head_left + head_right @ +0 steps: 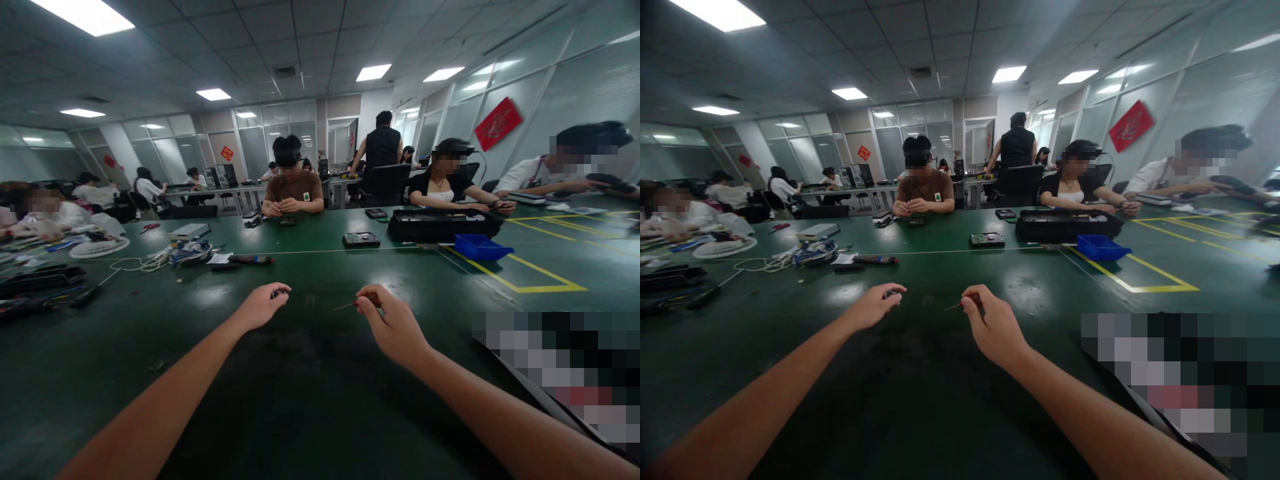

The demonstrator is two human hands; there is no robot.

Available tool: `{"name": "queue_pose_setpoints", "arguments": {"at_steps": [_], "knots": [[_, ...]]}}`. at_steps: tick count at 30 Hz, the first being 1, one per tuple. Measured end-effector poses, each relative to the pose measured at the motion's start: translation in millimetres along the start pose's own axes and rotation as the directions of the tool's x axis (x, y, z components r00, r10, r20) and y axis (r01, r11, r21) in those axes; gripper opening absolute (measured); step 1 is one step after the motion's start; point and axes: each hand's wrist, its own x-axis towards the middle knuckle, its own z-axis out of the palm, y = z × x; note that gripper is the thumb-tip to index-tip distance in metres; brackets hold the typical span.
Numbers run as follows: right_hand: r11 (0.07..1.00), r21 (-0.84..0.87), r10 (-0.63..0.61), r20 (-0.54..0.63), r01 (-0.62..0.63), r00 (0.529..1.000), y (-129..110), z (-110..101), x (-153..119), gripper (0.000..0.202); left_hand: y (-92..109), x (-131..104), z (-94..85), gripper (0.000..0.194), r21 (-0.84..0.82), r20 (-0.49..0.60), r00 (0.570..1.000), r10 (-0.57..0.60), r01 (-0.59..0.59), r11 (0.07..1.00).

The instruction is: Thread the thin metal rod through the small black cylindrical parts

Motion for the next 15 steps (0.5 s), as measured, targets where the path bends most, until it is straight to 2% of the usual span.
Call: {"name": "queue_pose_setpoints", "arguments": {"at_steps": [2, 4, 8, 9, 10, 12, 14, 15], "knots": [[1.0, 0.004, -0.005, 0.007, 0.005, 1.0, 0.0, -0.4, 0.0, 0.017, -15.0, -6.6, -21.4, 0.034, -0.175, -0.047, 0.992, -0.119, 0.109, 0.979], [1.0, 0.009, -0.007, 0.012, 0.007, 1.0, -0.5, -1.0, -0.2, 0.017, -29.4, -17.0, -44.2, 0.029, -0.356, -0.132, 0.967, -0.219, 0.16, 0.921], [1.0, 0.006, -0.009, 0.013, 0.009, 1.0, -2.9, -2.0, -0.7, 0.017, -54.9, -46.4, -90.4, 0.02, -0.581, -0.303, 0.882, -0.362, 0.13, 0.803], [1.0, 0.005, -0.009, 0.015, 0.009, 1.0, -3.6, -2.2, -0.8, 0.017, -61.2, -53.8, -101.3, 0.018, -0.623, -0.34, 0.849, -0.404, 0.118, 0.773], [1.0, 0.004, -0.009, 0.018, 0.009, 1.0, -4.3, -2.2, -0.8, 0.017, -67.7, -60.7, -111.7, 0.014, -0.662, -0.382, 0.804, -0.456, 0.106, 0.742], [1.0, 0.004, -0.014, 0.021, 0.014, 1.0, -5.5, -2.3, -0.8, 0.017, -81.5, -71.8, -130.5, 0.004, -0.722, -0.472, 0.675, -0.567, 0.073, 0.688], [1.0, 0.003, -0.015, 0.028, 0.015, 0.999, -6.3, -2.5, -0.7, 0.017, -94.8, -79.3, -146.2, 0.007, -0.715, -0.59, 0.483, -0.648, 0.06, 0.696], [1.0, 0.003, -0.015, 0.031, 0.015, 0.999, -6.5, -2.6, -0.7, 0.017, -100.5, -82.1, -152.7, 0.01, -0.642, -0.681, 0.386, -0.622, 0.092, 0.761]]}}
